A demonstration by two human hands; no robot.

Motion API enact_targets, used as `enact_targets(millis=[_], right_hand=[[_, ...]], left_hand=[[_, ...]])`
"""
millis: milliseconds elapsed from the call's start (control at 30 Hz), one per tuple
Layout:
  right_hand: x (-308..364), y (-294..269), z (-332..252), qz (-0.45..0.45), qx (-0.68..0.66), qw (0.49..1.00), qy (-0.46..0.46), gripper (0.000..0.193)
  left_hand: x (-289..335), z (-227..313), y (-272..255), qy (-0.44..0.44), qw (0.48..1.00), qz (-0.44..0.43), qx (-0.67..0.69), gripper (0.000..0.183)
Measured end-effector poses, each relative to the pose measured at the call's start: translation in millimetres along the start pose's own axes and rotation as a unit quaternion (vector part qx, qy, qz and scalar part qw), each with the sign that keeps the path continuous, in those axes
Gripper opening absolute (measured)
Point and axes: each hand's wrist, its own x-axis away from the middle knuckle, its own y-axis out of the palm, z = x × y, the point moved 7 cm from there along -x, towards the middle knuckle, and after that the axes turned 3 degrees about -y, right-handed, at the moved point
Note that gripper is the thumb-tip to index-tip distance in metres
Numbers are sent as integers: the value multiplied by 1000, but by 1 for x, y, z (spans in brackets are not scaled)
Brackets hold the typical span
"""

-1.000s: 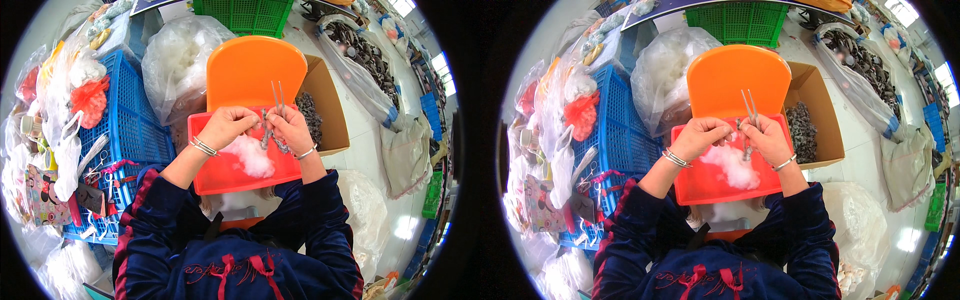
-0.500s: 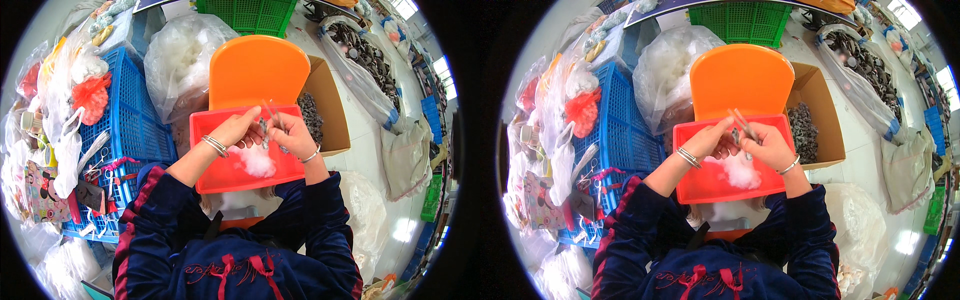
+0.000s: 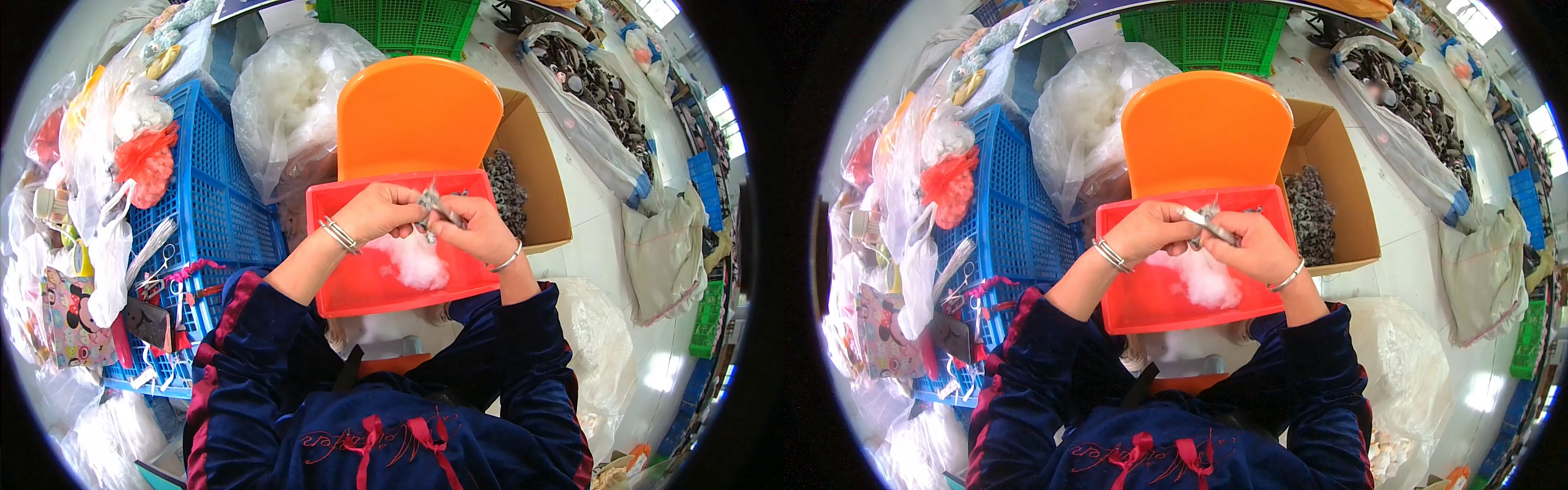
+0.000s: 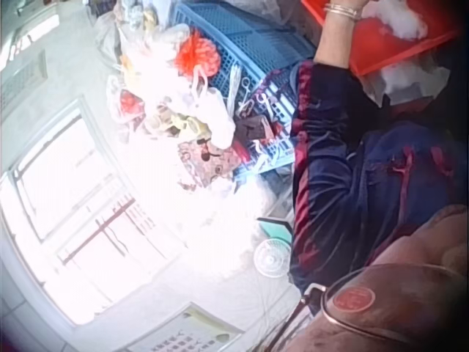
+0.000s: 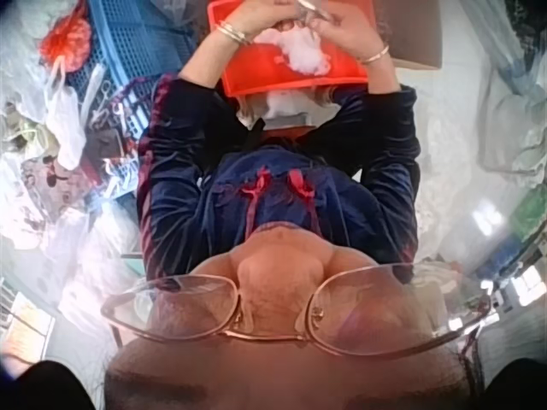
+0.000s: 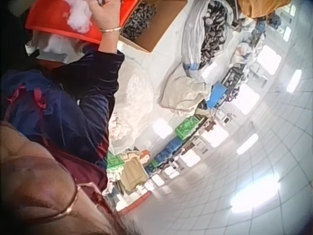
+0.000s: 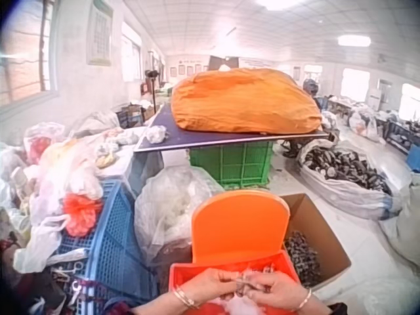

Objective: The person uses scissors to cut a patterned fabric tube and then stuffs it with white cotton-like material. The person repeatedly cuts and stuffs multiple fabric pieces, placing the finished stuffed items into a red tray.

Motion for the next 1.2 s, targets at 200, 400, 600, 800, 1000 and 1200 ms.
enact_targets(millis=[200, 400, 600, 800, 1000, 1200], right_hand=[[1, -16, 19, 100, -171, 975, 103, 18], [-3, -4, 8, 112, -112, 984, 86, 13], [1, -8, -1, 105, -75, 987, 99, 11], [2, -8, -5, 95, -80, 988, 95, 10], [2, -11, -1, 84, -61, 992, 78, 11], [6, -26, 8, 85, -35, 993, 74, 13]], left_hand=[[6, 20, -4, 100, 993, 64, 21, 12], [6, 18, 2, 125, 989, 68, 36, 13], [10, 15, -18, 111, 981, 148, 57, 24], [8, 14, -10, 72, 988, 129, 36, 35], [9, 13, 0, 60, 996, 59, -25, 22], [13, 20, -16, 95, 985, 140, 14, 19]])
